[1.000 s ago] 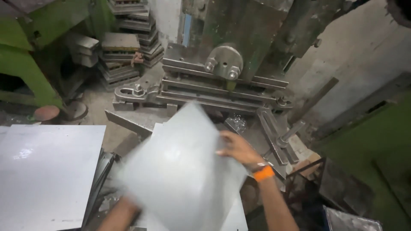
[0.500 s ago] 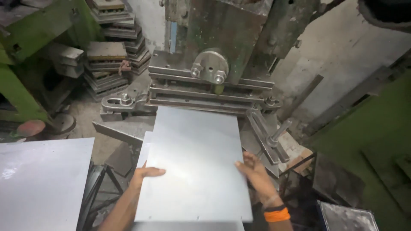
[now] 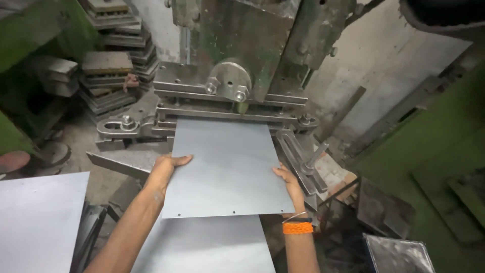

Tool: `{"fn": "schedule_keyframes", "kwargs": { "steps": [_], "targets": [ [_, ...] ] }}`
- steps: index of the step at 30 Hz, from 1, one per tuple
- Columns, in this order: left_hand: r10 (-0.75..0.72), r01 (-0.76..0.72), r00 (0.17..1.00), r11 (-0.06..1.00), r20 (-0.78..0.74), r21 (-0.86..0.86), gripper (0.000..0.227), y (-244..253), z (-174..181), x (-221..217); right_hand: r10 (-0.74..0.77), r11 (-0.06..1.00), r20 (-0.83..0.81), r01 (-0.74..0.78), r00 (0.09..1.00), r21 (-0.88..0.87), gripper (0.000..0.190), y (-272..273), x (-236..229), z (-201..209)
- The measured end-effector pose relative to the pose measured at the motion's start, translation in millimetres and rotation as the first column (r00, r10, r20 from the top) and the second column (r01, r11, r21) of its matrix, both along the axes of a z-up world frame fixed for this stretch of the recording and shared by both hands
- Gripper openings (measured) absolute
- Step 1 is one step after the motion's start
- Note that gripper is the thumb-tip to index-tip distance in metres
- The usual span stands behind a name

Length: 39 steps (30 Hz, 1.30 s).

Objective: Using a metal stamping machine to punch holes or shapes into flat metal sheets.

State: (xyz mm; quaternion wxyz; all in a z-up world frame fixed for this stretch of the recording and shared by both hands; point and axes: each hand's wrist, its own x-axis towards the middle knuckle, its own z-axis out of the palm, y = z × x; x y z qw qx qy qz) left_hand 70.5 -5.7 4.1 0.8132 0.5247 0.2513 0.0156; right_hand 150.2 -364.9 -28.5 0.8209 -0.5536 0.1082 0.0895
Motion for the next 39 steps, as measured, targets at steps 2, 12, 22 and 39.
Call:
{"fn": "schedule_keyframes", "kwargs": {
  "steps": [2, 12, 22, 39],
  "targets": [
    [-0.004, 0.004, 1.000, 1.000, 0.009, 0.019, 0.055, -10, 3, -1, -0.041, 0.998, -0.060, 0.044, 0.997, 0.048, 0.027, -14, 10, -18],
    [0.046, -0.046, 0.999, 0.998, 0.019, 0.032, 0.057, -21, 4, -4, -0.005, 0.987, -0.158, 0.030, 0.987, 0.156, 0.022, -57, 62, -80],
    [0.054, -0.055, 0.998, 0.999, 0.013, 0.003, 0.057, -22, 0, -3, -0.013, 1.000, -0.047, 0.013, 0.999, -0.010, 0.023, -38, 38, -54],
    [-0.012, 0.013, 0.998, 1.000, 0.064, -0.004, 0.061, -20, -17, -3, 0.007, 0.979, 0.004, -0.007, 1.000, -0.204, 0.050, 1, -14, -10]
  ]
}}
